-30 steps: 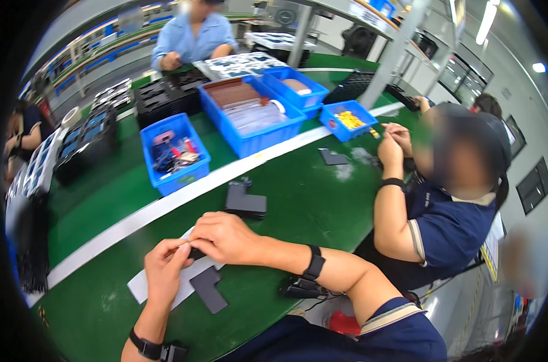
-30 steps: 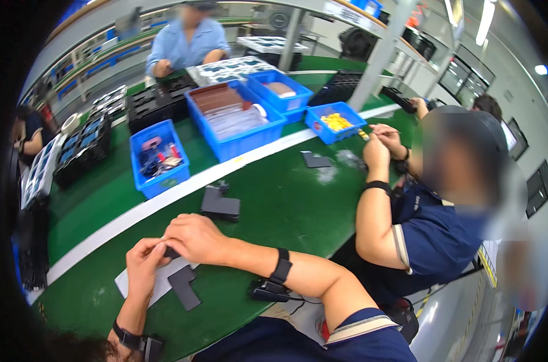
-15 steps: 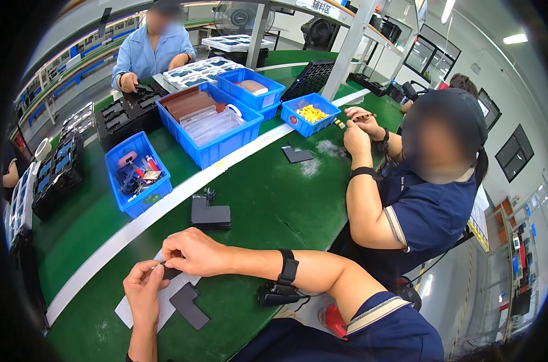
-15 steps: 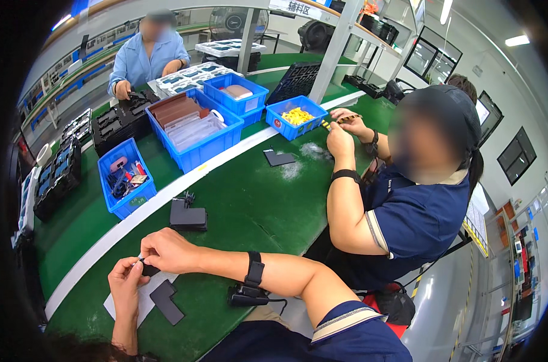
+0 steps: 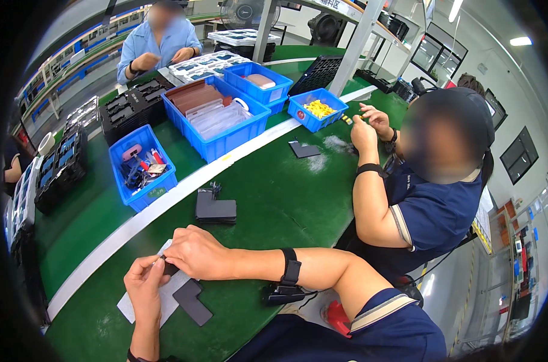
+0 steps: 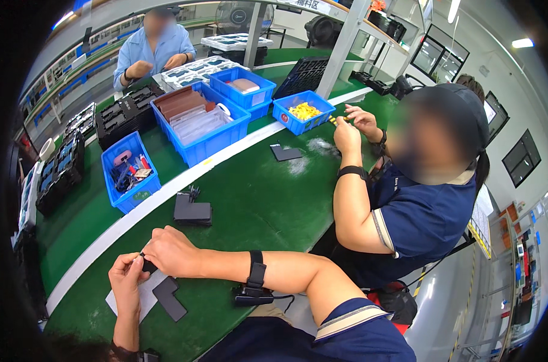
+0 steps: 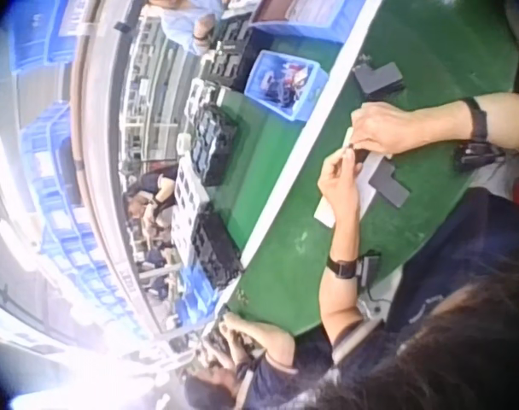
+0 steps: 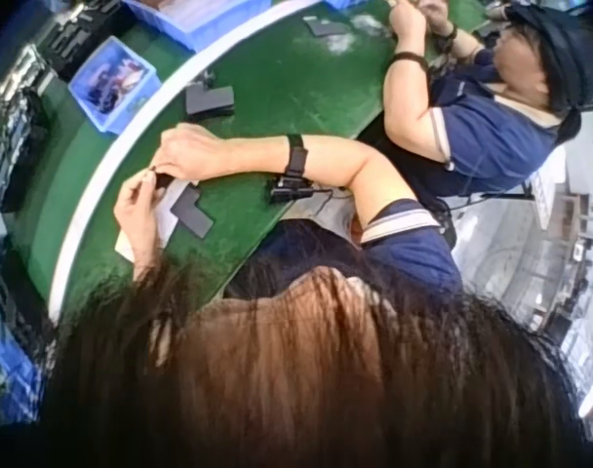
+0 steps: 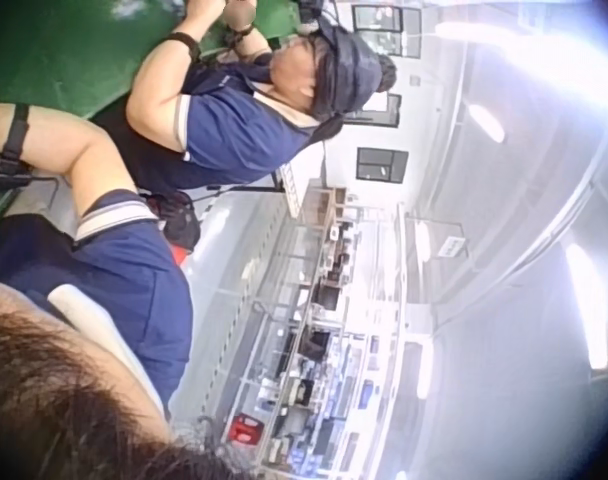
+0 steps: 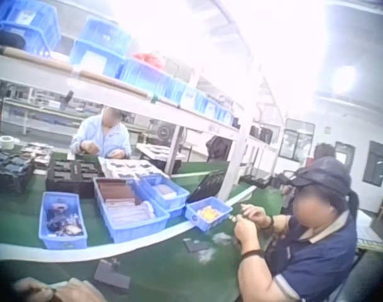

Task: Manually assembling small black plastic components and metal pins at an industrial workbench.

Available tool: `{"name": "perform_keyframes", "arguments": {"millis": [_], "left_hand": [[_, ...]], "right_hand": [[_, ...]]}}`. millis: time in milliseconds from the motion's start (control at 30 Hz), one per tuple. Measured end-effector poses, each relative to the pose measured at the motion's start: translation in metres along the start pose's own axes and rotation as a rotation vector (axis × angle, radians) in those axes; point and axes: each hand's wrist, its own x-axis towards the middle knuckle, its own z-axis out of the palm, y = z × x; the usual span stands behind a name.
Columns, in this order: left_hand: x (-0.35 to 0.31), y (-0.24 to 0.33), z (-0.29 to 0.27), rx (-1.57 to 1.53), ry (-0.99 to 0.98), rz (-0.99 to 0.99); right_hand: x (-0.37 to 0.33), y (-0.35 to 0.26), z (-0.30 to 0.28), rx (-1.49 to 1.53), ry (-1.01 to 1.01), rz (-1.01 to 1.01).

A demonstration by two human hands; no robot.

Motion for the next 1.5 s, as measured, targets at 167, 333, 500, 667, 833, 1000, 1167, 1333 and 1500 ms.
{"name": "perform_keyframes", "arguments": {"millis": [167,333,500,667,833,1000,1167,1333,1500], "left_hand": [[0.0,0.001,0.001,0.009,-0.006,0.018],[-0.001,-0.002,-0.01,0.115,-0.004,0.121],[0.008,-0.01,0.002,-0.009,-0.085,0.15],[0.005,-0.022,-0.002,-0.142,-0.139,0.13],[0.004,-0.017,-0.002,-0.143,-0.149,0.087],[0.005,-0.018,-0.001,-0.149,-0.156,0.087],[0.005,-0.014,-0.002,-0.105,-0.161,0.049],[0.005,-0.015,-0.002,-0.119,-0.161,0.05],[0.006,-0.016,0.0,-0.153,-0.194,0.05]], "right_hand": [[-0.002,-0.002,0.006,-0.028,0.068,-0.067],[0.005,-0.009,0.006,-0.139,0.143,-0.213],[0.005,-0.004,-0.014,0.052,-0.051,0.059],[0.007,-0.01,-0.017,0.284,-0.115,0.368],[0.008,-0.01,-0.015,0.277,-0.07,0.321],[0.009,-0.013,-0.017,0.259,-0.034,0.344],[0.008,-0.009,-0.016,0.221,-0.037,0.315],[0.006,-0.009,-0.011,0.161,-0.007,0.236],[0.006,-0.006,-0.011,0.137,-0.029,0.14]]}}
